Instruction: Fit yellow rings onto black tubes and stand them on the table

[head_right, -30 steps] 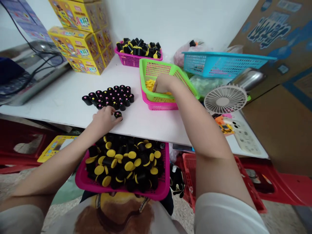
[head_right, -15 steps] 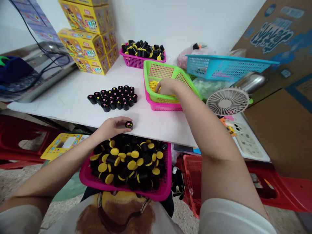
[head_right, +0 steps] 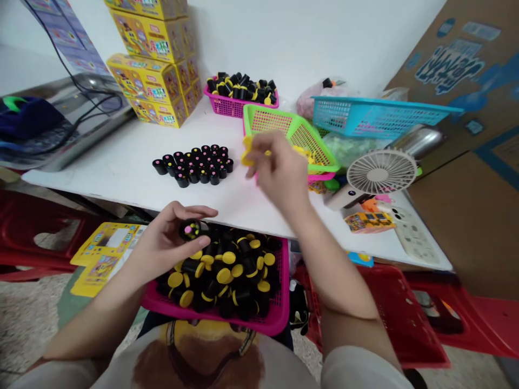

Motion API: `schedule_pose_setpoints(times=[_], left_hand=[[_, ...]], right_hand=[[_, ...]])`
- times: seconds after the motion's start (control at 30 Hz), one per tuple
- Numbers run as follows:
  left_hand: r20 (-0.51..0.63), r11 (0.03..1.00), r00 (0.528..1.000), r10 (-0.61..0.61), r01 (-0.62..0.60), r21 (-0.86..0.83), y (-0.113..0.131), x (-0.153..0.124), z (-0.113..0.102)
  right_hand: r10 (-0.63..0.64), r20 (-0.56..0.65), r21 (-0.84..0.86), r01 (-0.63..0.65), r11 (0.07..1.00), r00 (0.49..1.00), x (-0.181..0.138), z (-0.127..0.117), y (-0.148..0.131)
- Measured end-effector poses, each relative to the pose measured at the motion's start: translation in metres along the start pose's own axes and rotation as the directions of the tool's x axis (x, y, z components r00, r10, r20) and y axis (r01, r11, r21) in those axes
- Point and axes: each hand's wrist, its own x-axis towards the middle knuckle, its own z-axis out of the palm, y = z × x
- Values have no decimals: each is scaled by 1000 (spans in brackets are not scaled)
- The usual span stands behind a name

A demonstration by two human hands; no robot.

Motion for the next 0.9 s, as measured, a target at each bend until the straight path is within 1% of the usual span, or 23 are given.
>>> schedule_pose_setpoints(times=[0.03, 0.07, 0.13, 0.2, 0.27, 0.3, 0.37, 0.43, 0.5, 0.53, 0.6, 0.7, 0.73, 0.8, 0.9], left_hand=[[22, 1000, 1000, -13, 13, -22, 1, -3, 2], [40, 999, 999, -21, 22, -43, 0, -6, 4], [55, 998, 998, -19, 22, -64, -3, -11, 5], [67, 999, 998, -13, 16, -51, -7, -15, 5], [89, 999, 996, -22, 25, -26, -11, -21, 5], [96, 999, 995, -32, 34, -17, -12, -24, 5], [104, 999, 993, -47, 48, -5, -12, -30, 6], [142, 998, 988, -55, 54, 9, -11, -34, 8], [185, 999, 981, -54, 53, 12, -9, -36, 11], [187, 998, 981, -58, 58, 2, -9, -37, 12], [144, 995, 986, -82, 89, -45, -12, -37, 16], [44, 977, 989, -140, 145, -155, -18, -37, 23], [29, 964, 987, -160, 163, -210, -20, -37, 25], [44, 910, 977, -210, 211, -356, -22, -37, 29], [128, 756, 942, -311, 326, -567, -18, -36, 34]], right_hand=[[-69, -35, 96, 72, 993, 997, -22, 9, -17], [-90, -32, 133, 93, 987, 995, -43, 18, -31], [-170, -52, 241, 177, 954, 984, -77, 34, -48], [-189, -73, 340, 202, 918, 979, -98, 44, -53], [-185, -82, 409, 203, 890, 979, -110, 48, -49], [-207, -74, 429, 219, 876, 975, -114, 48, -46], [-290, -38, 447, 276, 851, 956, -118, 45, -40], [-350, 6, 437, 313, 843, 937, -120, 40, -37], [-343, 25, 413, 302, 859, 939, -122, 37, -37], [-332, 25, 402, 295, 867, 943, -123, 36, -38], [-338, 33, 385, 300, 873, 940, -124, 36, -38], [-389, 57, 360, 344, 867, 920, -123, 39, -35], [-404, 58, 361, 358, 861, 913, -123, 41, -34], [-421, 70, 367, 369, 854, 904, -123, 44, -31], [-407, 52, 350, 365, 863, 912, -126, 48, -29]])
